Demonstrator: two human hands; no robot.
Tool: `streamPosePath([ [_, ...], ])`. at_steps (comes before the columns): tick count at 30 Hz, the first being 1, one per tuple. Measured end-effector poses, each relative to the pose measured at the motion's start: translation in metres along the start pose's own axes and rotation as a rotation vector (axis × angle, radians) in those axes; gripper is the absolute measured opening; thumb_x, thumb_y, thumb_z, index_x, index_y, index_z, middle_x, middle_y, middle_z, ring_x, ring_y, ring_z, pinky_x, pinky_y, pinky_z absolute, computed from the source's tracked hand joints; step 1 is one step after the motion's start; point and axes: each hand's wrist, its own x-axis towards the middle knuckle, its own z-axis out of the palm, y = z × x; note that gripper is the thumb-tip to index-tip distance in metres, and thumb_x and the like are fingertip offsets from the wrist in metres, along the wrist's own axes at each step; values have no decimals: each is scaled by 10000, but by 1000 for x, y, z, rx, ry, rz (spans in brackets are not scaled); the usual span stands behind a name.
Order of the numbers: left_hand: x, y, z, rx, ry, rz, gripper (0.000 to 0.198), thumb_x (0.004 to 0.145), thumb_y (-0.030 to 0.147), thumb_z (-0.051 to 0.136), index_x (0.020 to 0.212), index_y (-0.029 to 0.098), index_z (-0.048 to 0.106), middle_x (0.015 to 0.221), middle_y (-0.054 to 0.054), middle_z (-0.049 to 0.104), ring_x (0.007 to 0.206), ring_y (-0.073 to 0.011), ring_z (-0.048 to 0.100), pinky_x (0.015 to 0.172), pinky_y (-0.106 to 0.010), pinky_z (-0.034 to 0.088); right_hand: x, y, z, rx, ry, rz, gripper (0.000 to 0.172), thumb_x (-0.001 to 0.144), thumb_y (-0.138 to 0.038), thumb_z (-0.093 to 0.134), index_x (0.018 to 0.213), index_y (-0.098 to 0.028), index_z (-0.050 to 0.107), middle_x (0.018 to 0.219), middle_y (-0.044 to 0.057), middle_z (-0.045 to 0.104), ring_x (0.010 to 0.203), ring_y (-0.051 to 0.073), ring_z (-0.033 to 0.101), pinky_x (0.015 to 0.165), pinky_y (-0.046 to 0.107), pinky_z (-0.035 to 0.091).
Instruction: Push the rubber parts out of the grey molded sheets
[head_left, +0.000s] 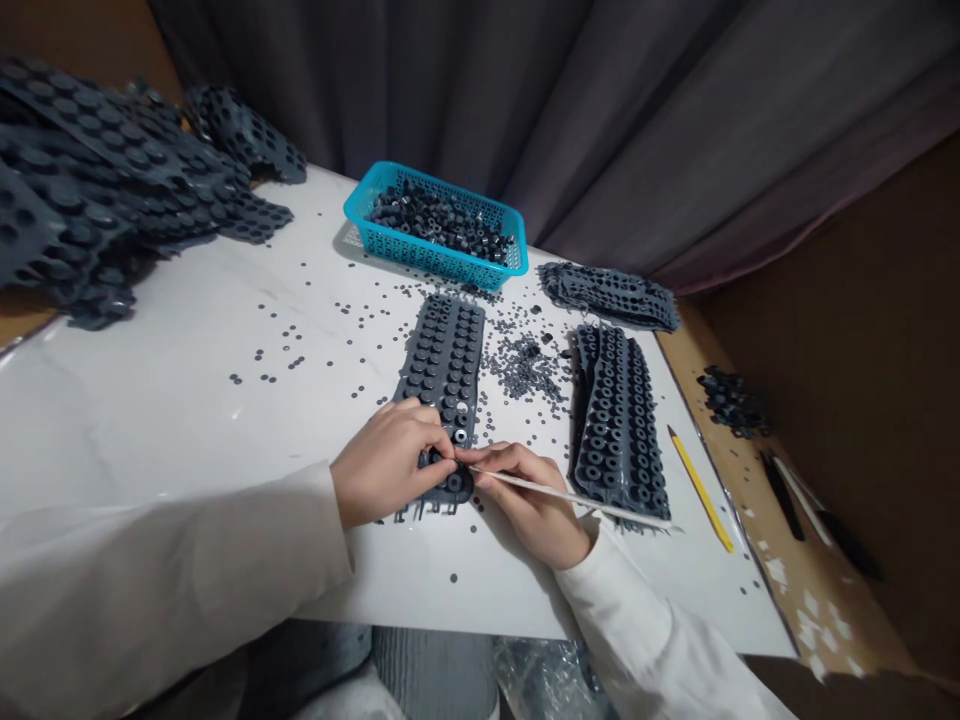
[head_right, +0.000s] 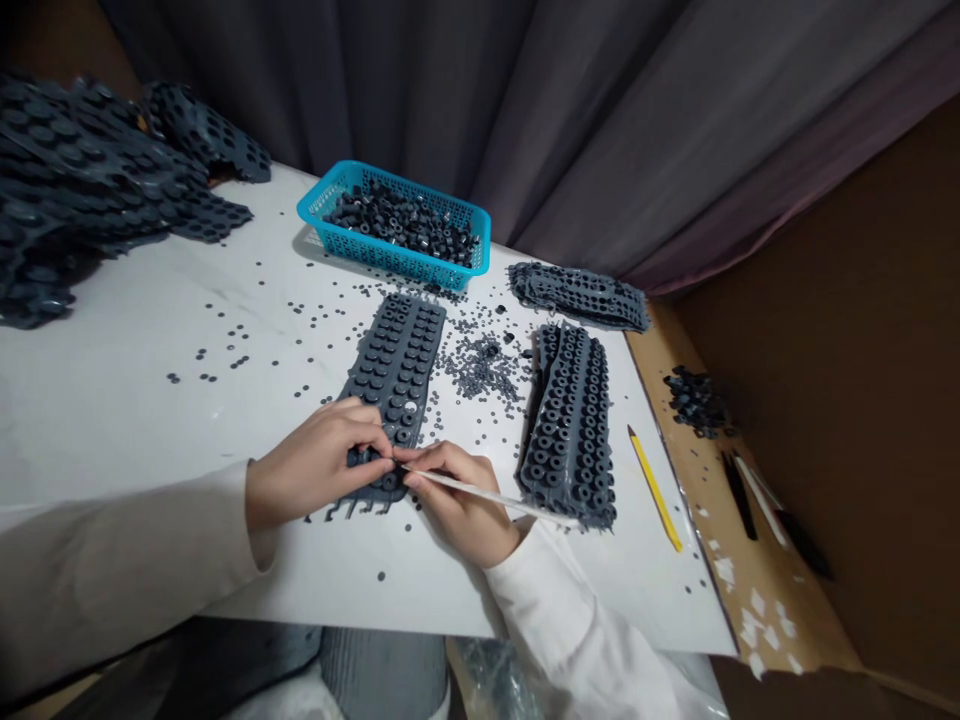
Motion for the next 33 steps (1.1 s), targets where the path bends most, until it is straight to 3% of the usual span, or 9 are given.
streamPosePath([
  [19, -1, 2, 0, 14, 12, -10, 102, 818, 214, 588, 749, 203, 662, 786, -23, 610, 846, -212, 502, 725, -328, 361, 0, -5, 1, -180, -39, -190, 94, 885, -162, 555, 834, -219, 609, 964, 85, 727, 953, 192, 679, 795, 322, 552],
  [26, -1, 2, 1, 5, 9, -6, 97, 813, 227, 600, 756, 212, 677, 776, -23, 608, 837, -208, 502, 722, -325, 365, 0, -7, 1, -173, 1, -143, 88, 886, -167, 551, 833, -212, 605, 958, 81, 731, 959, 194, 680, 784, 297, 551],
  [33, -3, 1, 1, -7, 17, -12, 46, 788, 236, 647, 797, 212, 686, 791, -17, 608, 855, -207, 499, 743, -323, 367, -4, -1, 0, -5, 40, 27, 56, 867, -241, 597, 843, -193, 584, 1015, 104, 719, 919, 201, 696, 738, 305, 565],
])
